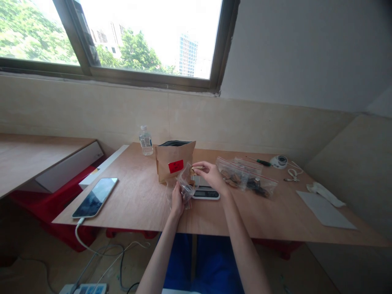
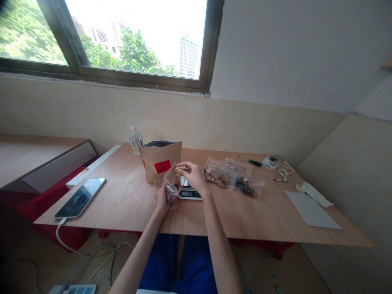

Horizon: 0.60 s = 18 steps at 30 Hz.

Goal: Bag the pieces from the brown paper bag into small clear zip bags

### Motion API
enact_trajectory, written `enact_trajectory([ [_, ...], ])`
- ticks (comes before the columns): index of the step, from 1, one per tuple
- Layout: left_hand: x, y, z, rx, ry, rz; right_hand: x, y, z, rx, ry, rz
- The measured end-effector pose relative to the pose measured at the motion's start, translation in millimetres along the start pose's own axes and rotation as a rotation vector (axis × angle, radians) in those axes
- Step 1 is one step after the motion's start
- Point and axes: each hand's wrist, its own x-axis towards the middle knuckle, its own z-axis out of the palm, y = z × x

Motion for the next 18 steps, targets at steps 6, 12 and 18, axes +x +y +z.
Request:
enact_trajectory([
  [6, -1.0, 1.9, 0.1, -0.032, -0.015, -0.022, 35.6, -37.8, 6.3, 0.151, 0.125, -0.227],
  [12, -4.7, 5.5, 1.9, -0.055, -0.034, -0.035, 76.2, -55.4, 29.4, -0.021, 0.292, -0.455],
  [18, -7.0, 7.9, 4.5, -0.068, -0.043, -0.038, 89.3, -42.9, 52.9, -0.259, 0.188, -0.586],
])
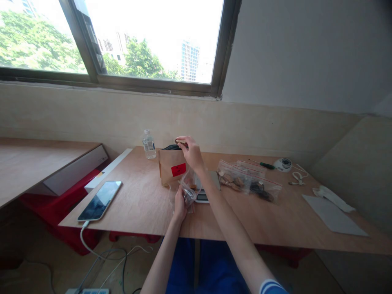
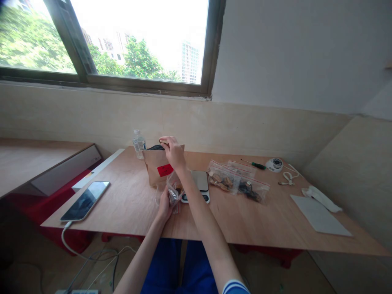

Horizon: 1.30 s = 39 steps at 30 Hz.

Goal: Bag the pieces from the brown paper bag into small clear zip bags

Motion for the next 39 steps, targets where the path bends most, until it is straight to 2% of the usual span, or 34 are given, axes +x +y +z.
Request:
enact_trajectory([
  [3, 0.9, -0.6, 0.5, -0.006, 0.009, -0.005, -6.4, 4.5, 4.8, -0.010, -0.098, 0.010],
  [8, 4.1, -2.8, -1.4, -0.009, 0.011, -0.015, -13.3, 10.0, 3.9, -0.037, -0.146, 0.035],
  [12, 7.5, -5.1, -3.2, -0.013, 0.012, -0.006, -20.3, 6.1, 0.6, -0.191, -0.230, -0.013],
  [16, 8.0, -5.7, -2.6, -0.012, 0.000, 0.002, -29.3, -9.2, -7.3, -0.348, -0.132, -0.045],
  [20, 6.7, -5.4, -2.3, -0.008, -0.023, 0.015, -33.9, -25.3, -21.6, -0.286, -0.047, -0.038],
  [24, 6.1, -5.7, -4.8, -0.026, -0.044, 0.049, -45.6, -32.4, -40.0, -0.103, -0.016, 0.087],
  [30, 7.1, -7.3, -8.5, -0.035, -0.081, 0.095, -90.6, -23.4, -60.6, -0.126, -0.237, 0.422],
  [33, 7.4, -8.0, -9.0, -0.039, -0.072, 0.098, -110.8, -15.0, -60.1, -0.085, -0.314, 0.512],
  [39, 5.9, -7.1, -9.9, -0.027, -0.009, 0.113, -128.1, -1.0, -46.7, -0.138, -0.477, 0.539],
])
